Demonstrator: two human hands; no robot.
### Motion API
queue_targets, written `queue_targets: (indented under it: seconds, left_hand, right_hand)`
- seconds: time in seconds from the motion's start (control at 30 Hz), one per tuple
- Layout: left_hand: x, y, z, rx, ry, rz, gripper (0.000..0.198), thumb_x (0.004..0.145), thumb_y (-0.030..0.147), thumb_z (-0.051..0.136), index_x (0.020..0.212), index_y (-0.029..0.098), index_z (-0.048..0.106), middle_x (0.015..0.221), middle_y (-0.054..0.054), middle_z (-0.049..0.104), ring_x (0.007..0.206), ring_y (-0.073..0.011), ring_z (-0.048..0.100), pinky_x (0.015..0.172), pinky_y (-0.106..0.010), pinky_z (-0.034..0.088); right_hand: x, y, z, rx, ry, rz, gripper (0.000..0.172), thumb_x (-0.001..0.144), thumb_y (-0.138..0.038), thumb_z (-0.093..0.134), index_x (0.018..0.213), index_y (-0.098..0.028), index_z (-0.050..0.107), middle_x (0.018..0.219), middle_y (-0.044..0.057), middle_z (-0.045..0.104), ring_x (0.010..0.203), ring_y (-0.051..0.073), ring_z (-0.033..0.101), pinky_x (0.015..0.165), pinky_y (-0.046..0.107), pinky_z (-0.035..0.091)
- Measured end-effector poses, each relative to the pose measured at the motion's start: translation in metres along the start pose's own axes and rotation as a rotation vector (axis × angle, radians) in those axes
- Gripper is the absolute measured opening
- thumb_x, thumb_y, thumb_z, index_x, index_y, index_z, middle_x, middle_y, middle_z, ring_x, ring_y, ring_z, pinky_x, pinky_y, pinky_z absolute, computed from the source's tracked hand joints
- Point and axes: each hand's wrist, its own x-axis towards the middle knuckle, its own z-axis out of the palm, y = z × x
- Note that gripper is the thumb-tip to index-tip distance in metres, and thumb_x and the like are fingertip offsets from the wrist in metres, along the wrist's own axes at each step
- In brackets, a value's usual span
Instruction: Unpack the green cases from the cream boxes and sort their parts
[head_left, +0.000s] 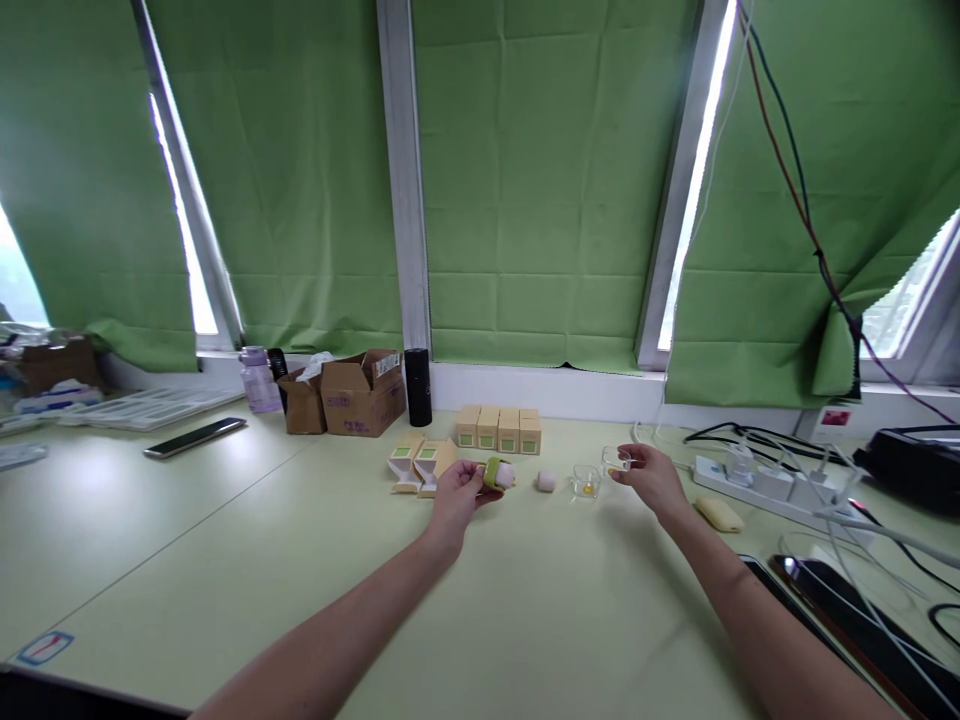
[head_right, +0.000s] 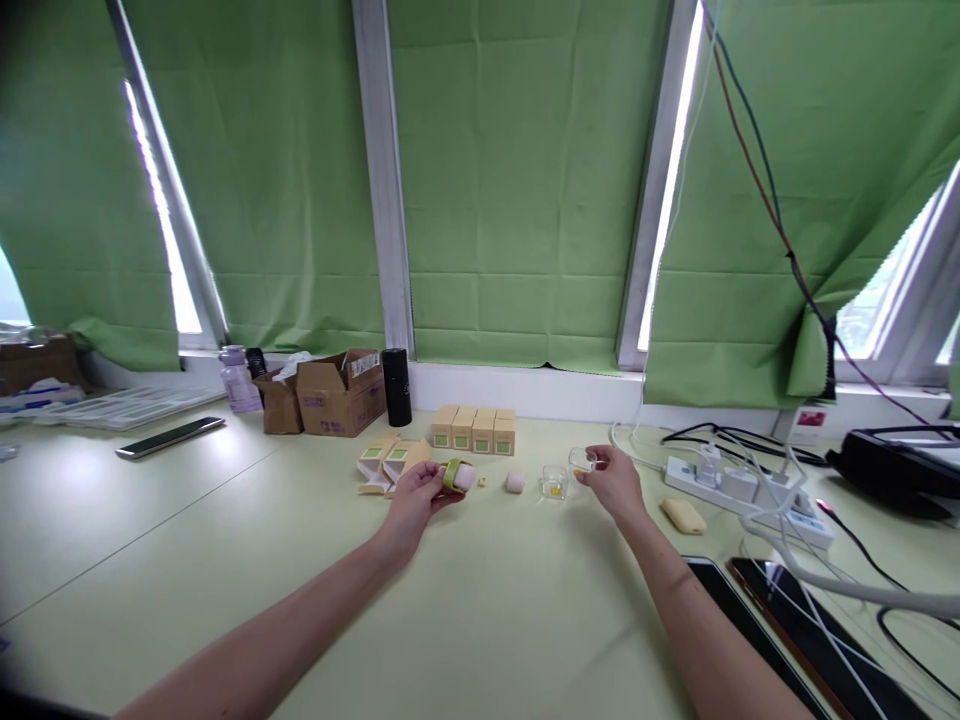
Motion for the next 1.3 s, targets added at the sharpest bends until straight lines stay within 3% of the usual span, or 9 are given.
queue_targets:
  seconds: [0.23, 0.43, 0.7, 0.97, 1.07, 1.17, 1.3]
  left_hand:
    - [0.000, 0.000, 0.000, 0.005, -0.004, -0.001, 0.015, 0.092, 0.018, 0.070, 0.082, 0.014, 0.061, 0.077, -0.006, 0.073, 0.070, -0.0162, 0.074, 0.074, -0.034, 0.066]
    - [0.003, -0.002, -0.001, 0.007, -0.007, -0.002, 0.016, 0.092, 0.019, 0.071, 0.081, 0.014, 0.060, 0.076, -0.006, 0.074, 0.070, -0.0167, 0.074, 0.074, -0.034, 0.066]
    - [0.003, -0.003, -0.002, 0.008, -0.016, 0.007, 0.018, 0.090, 0.023, 0.074, 0.081, 0.014, 0.061, 0.077, -0.006, 0.074, 0.070, -0.0171, 0.074, 0.074, -0.034, 0.066]
    - [0.002, -0.004, -0.002, 0.008, -0.017, 0.012, 0.021, 0.089, 0.026, 0.077, 0.081, 0.014, 0.061, 0.078, -0.006, 0.074, 0.071, -0.0175, 0.074, 0.075, -0.036, 0.066]
    - [0.002, -0.003, -0.002, 0.007, -0.018, 0.013, 0.022, 0.088, 0.027, 0.078, 0.082, 0.014, 0.061, 0.078, -0.006, 0.074, 0.071, -0.0178, 0.074, 0.076, -0.037, 0.066]
    - [0.001, -0.002, -0.002, 0.008, -0.016, 0.012, 0.021, 0.089, 0.026, 0.077, 0.082, 0.014, 0.061, 0.079, -0.006, 0.074, 0.072, -0.0177, 0.074, 0.077, -0.037, 0.066]
    - [0.001, -0.001, -0.002, 0.009, -0.003, 0.011, 0.020, 0.090, 0.025, 0.076, 0.081, 0.014, 0.061, 0.078, -0.006, 0.074, 0.071, -0.0171, 0.074, 0.076, -0.036, 0.066]
  right_hand:
    - [0.007, 0.028, -0.003, -0.150, -0.091, 0.063, 0.039, 0.052, -0.008, 0.071, 0.089, -0.020, 0.073, 0.092, 0.006, 0.078, 0.087, 0.024, 0.073, 0.074, 0.031, 0.053]
    - [0.008, 0.037, 0.004, -0.234, -0.163, 0.069, 0.043, 0.055, -0.004, 0.062, 0.093, -0.019, 0.075, 0.093, 0.005, 0.079, 0.085, 0.022, 0.073, 0.070, 0.026, 0.053]
    - [0.002, 0.034, 0.009, -0.288, -0.159, 0.012, 0.049, 0.062, -0.003, 0.058, 0.105, -0.019, 0.076, 0.102, 0.006, 0.080, 0.094, 0.021, 0.075, 0.082, 0.026, 0.054]
    - [-0.008, 0.017, 0.006, -0.347, -0.102, -0.078, 0.057, 0.064, -0.006, 0.058, 0.118, -0.018, 0.071, 0.111, 0.010, 0.078, 0.097, 0.025, 0.073, 0.084, 0.034, 0.055]
    - [-0.014, -0.001, 0.005, -0.375, -0.046, -0.170, 0.060, 0.067, -0.008, 0.059, 0.125, -0.021, 0.067, 0.124, 0.011, 0.072, 0.115, 0.030, 0.066, 0.097, 0.043, 0.051]
    - [-0.026, -0.024, 0.012, -0.387, -0.063, -0.320, 0.043, 0.077, -0.017, 0.063, 0.118, -0.028, 0.070, 0.130, 0.005, 0.069, 0.129, 0.029, 0.055, 0.112, 0.047, 0.039]
    - [-0.047, -0.046, 0.034, -0.611, -0.132, -0.656, 0.040, 0.079, -0.020, 0.070, 0.119, -0.027, 0.070, 0.139, 0.008, 0.062, 0.142, 0.035, 0.039, 0.116, 0.052, 0.031]
